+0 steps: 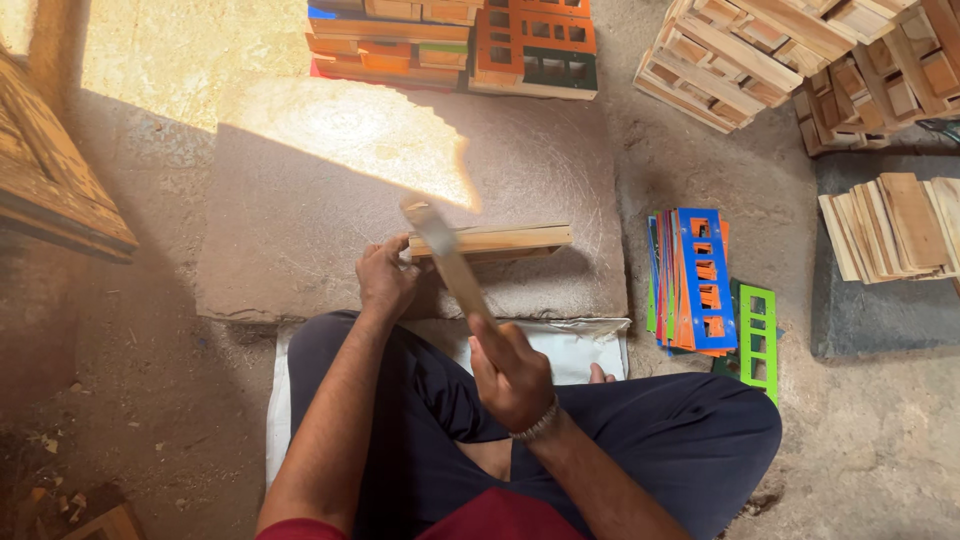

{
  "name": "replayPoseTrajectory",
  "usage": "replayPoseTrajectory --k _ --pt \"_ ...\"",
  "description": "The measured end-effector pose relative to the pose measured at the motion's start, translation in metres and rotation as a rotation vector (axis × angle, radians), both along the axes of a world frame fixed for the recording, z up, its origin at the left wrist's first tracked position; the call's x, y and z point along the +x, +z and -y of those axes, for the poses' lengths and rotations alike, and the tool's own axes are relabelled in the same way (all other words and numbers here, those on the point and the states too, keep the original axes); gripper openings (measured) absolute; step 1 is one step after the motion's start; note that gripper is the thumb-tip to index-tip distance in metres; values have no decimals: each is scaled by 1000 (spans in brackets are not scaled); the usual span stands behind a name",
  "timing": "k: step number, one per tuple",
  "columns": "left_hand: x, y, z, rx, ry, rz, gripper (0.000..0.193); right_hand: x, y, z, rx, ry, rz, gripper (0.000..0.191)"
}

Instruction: The person sits on the floor and assembles small wooden frames using a hammer and nails. They place nails into pre-drilled holes in the frames and hammer them in, then stack the completed frames.

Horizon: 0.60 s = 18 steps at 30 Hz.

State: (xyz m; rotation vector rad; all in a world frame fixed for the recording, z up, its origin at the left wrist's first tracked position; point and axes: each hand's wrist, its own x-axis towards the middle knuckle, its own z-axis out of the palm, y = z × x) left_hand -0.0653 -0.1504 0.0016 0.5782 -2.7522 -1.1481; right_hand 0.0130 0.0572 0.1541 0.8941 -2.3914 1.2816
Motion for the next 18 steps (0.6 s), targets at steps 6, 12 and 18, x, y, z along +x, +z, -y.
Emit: replayPoseTrajectory --k 6,12,18 --pt "-1 -9 1 38 -5 -22 48 1 -62 -30 221 -84 377 70" --pt "0 -11 1 6 -24 -104 45 4 -67 -78 -23 -305 447 77" --pt "3 41 -2 248 -62 -379 48 -13 -55 -111 -392 -459 873 82"
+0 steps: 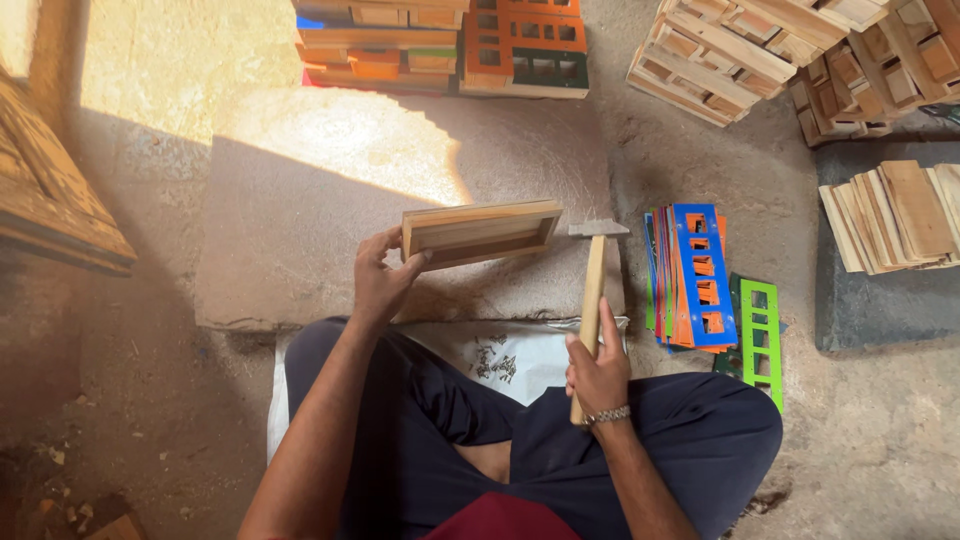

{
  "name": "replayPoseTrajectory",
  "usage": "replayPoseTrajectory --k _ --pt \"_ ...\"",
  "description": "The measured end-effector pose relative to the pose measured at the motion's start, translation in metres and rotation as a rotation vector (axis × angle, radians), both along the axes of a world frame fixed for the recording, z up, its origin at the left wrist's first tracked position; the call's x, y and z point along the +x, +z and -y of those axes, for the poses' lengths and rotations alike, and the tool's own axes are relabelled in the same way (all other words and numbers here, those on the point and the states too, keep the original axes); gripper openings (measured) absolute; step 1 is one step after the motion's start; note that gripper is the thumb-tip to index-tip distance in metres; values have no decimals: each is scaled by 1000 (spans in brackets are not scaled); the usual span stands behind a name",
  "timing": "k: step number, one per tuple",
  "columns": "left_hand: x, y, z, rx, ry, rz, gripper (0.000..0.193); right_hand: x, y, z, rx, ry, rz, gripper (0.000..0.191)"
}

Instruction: The person sits on the floor and assembles small wooden frames using a hammer and nails. They place nails into pre-drilled holes in the frames and hammer them in, then stack the completed frames.

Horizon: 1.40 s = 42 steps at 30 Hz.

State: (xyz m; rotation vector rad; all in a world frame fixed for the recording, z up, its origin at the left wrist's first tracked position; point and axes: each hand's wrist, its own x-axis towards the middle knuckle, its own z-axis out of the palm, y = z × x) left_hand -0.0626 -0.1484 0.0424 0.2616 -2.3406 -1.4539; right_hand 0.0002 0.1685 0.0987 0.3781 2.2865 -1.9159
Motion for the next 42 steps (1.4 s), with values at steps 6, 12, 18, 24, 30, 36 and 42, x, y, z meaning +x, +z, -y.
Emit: replayPoseTrajectory --k 6,12,18,24,30,36,42 --pt "-17 98 -6 -231 -66 -14 43 23 48 -3 302 147 -248 73" --pt "-21 150 -44 -186 -180 99 47 30 108 9 635 277 -868 52" --pt "-22 157 -54 -244 -164 154 48 20 117 28 732 390 -551 55" --pt "-26 136 -36 -172 -94 140 46 26 102 17 553 313 -741 58" --pt "-16 76 -4 471 -22 -130 47 42 81 5 433 258 -455 66" --pt "-6 -7 -11 183 54 410 56 51 56 0 495 293 -308 68" --pt "-6 -38 -7 -185 74 170 50 38 55 31 580 570 -345 65"
